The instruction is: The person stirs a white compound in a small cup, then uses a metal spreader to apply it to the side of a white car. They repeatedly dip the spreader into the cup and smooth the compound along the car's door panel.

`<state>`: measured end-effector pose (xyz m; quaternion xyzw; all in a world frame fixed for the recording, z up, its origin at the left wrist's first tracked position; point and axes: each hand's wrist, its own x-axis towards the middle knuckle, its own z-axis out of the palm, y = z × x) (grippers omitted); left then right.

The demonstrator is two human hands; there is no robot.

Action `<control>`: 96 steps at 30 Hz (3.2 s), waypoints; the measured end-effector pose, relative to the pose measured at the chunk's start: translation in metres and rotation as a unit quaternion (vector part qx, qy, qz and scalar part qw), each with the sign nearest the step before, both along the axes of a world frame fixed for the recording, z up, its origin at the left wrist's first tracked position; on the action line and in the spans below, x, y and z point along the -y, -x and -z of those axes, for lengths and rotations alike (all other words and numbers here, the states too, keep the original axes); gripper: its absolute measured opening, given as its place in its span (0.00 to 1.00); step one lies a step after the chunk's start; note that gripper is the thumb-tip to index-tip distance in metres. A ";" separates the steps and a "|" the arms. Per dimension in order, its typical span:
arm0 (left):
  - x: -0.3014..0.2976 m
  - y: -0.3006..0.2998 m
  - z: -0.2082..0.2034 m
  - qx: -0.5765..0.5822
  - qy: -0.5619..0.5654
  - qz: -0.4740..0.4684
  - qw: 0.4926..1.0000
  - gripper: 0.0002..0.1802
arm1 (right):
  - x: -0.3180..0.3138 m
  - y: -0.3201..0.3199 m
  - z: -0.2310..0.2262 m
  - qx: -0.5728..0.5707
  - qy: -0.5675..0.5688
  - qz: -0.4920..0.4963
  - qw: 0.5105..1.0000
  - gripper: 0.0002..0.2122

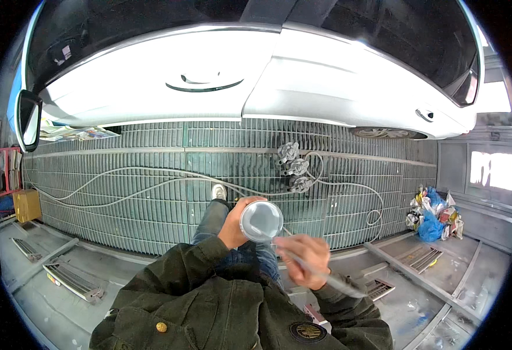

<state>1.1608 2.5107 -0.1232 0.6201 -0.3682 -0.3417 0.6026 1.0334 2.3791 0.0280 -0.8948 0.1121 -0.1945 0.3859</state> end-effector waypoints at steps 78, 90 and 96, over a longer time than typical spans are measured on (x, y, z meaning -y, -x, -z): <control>0.199 -0.167 0.264 -0.059 0.164 -0.148 0.973 0.34 | 0.206 -0.231 0.282 0.182 0.016 0.071 0.981 0.12; 0.200 -0.162 0.272 -0.043 0.149 -0.210 0.965 0.33 | 0.192 -0.236 0.277 0.177 -0.035 0.046 0.983 0.12; 0.201 -0.161 0.268 -0.077 0.166 -0.176 0.967 0.32 | 0.223 -0.234 0.230 0.214 -0.039 0.036 0.975 0.12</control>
